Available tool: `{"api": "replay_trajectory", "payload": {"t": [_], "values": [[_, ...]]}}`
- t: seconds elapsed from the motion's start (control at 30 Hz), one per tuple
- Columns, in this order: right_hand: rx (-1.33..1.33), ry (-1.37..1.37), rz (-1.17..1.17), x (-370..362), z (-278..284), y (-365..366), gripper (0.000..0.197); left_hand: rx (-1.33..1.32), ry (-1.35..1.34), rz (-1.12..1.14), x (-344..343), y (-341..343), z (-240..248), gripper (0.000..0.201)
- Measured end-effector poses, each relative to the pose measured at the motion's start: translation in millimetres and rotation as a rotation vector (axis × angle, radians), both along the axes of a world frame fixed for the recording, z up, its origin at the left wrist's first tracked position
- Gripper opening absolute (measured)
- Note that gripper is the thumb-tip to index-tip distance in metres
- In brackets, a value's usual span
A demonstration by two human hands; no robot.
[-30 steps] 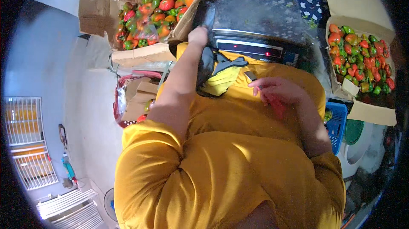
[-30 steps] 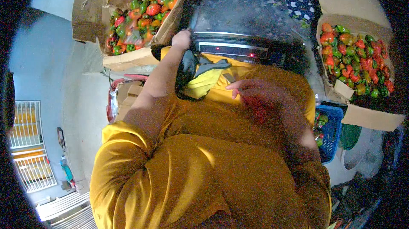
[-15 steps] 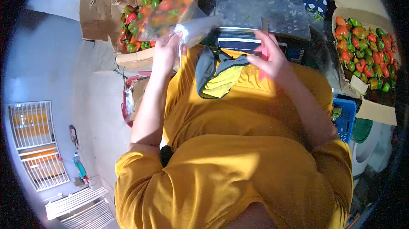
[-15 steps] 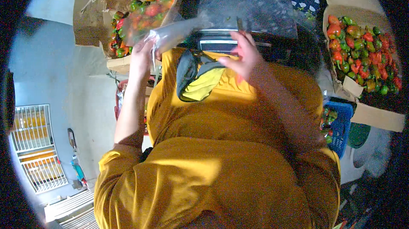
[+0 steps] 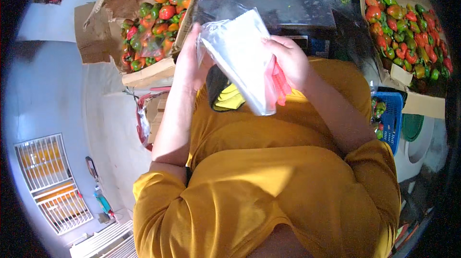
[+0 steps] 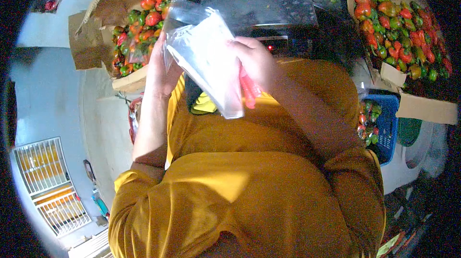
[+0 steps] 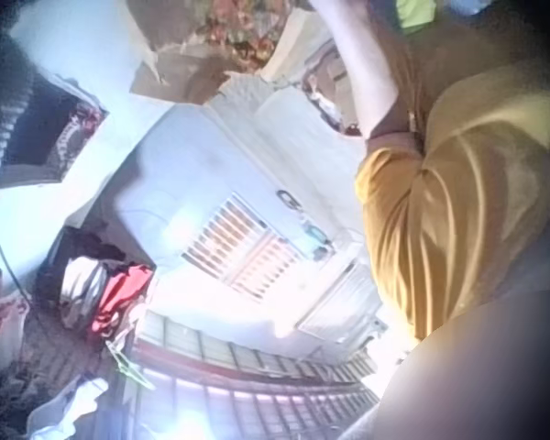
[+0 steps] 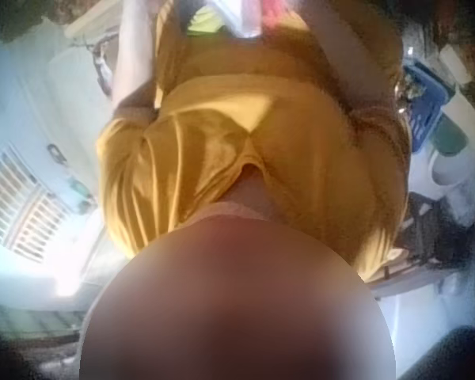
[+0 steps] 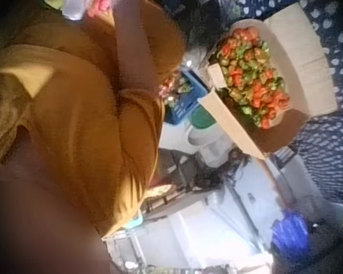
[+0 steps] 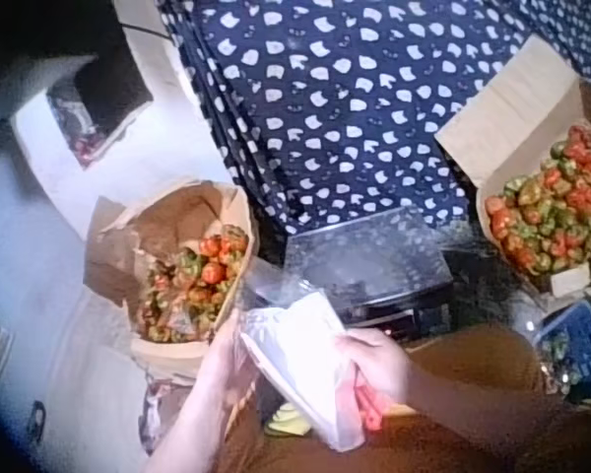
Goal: The person cleans individual peppers with a cloth, places them one at a time on an electronic scale to check their weight, and then puts them into a plastic bag.
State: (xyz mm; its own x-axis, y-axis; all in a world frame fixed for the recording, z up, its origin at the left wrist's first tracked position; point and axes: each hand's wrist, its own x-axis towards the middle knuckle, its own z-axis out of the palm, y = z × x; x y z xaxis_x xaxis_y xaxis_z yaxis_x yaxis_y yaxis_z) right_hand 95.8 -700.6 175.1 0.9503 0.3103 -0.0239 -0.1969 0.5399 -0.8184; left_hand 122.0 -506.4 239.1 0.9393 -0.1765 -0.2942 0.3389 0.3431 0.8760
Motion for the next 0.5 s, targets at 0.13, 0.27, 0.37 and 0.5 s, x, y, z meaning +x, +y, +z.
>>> {"api": "replay_trajectory", "payload": {"t": [0.13, 0.27, 0.37, 0.5], "values": [[0.144, 0.166, -0.005, 2.3, -6.7, -4.4, 0.021, 0.045, -0.047, 0.029, -21.3, -18.9, -13.1, 0.047], [0.229, 0.109, -0.017, 0.4, -2.5, -2.3, 0.021, 0.335, -0.35, -0.11, -35.4, -33.2, -22.0, 0.048], [0.208, 0.156, 0.016, -5.4, 9.4, -3.6, 0.022, 0.325, -0.345, -0.067, -36.3, -37.8, -30.9, 0.041], [0.21, 0.162, 0.019, -7.2, 11.3, -2.0, 0.023, 0.269, -0.316, -0.017, -36.7, -35.1, -27.1, 0.034]]}}
